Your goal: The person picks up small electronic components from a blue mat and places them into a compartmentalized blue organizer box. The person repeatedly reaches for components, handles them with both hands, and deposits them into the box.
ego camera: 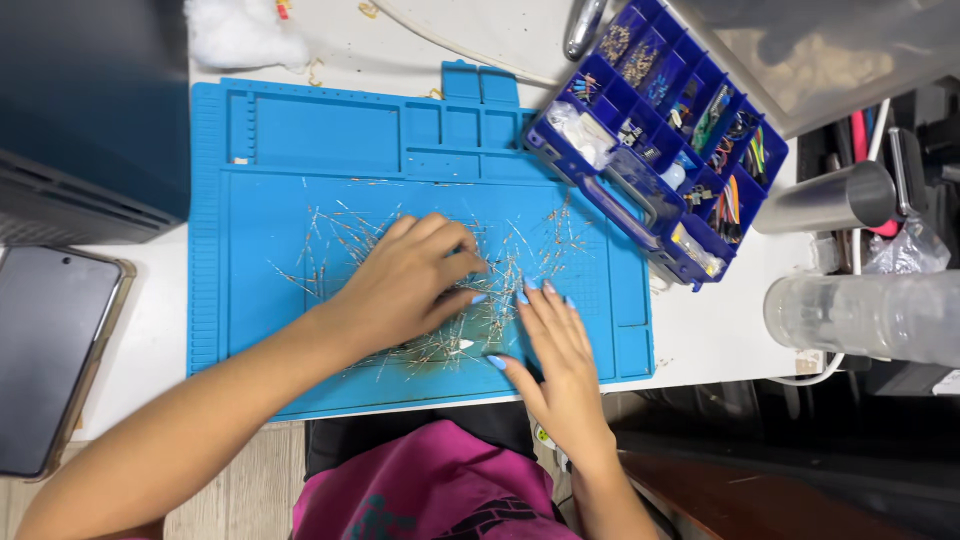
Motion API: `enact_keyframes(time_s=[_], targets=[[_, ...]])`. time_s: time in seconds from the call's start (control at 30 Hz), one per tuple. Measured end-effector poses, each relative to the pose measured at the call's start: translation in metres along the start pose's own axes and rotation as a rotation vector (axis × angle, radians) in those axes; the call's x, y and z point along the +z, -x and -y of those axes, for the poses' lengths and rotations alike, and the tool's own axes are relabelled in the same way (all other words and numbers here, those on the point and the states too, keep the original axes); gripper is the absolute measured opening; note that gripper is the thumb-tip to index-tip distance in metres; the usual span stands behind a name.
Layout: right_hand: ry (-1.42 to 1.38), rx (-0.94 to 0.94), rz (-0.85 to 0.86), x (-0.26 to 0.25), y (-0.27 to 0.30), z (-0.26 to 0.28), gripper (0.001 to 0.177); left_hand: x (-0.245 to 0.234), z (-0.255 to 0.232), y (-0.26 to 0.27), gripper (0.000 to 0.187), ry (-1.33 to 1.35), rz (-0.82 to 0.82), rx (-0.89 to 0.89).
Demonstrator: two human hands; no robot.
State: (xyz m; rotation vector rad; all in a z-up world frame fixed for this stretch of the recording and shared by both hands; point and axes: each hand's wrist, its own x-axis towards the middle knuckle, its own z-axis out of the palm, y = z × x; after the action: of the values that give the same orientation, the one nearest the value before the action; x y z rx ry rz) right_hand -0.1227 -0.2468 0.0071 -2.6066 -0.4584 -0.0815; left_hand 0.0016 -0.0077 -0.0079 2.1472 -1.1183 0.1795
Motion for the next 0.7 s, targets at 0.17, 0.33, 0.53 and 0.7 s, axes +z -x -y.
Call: enact_keyframes(time_s=[0.17,0.33,0.53,0.7], targets=[[-0.148,-0.037,-0.027,-0.006,-0.002,-0.007,0.062,0.007,-0.003,-0.020,0.024,-0.147,0.009,0.020],[-0.191,0.036,-0.134,-0.015,0.003,-0.019,0.056,0.048,0.006,-0.063,0.034,-0.237,0.024,0.073],[-0.172,0.058,-0.247,-0.026,0.007,-0.036,0.041,0.078,0.012,-0.093,0.042,-0.367,0.062,0.216],[-0.255,0.074,-0.235,-0.023,0.011,-0.044,0.036,0.070,0.008,-0.076,0.037,-0.455,0.100,0.184]])
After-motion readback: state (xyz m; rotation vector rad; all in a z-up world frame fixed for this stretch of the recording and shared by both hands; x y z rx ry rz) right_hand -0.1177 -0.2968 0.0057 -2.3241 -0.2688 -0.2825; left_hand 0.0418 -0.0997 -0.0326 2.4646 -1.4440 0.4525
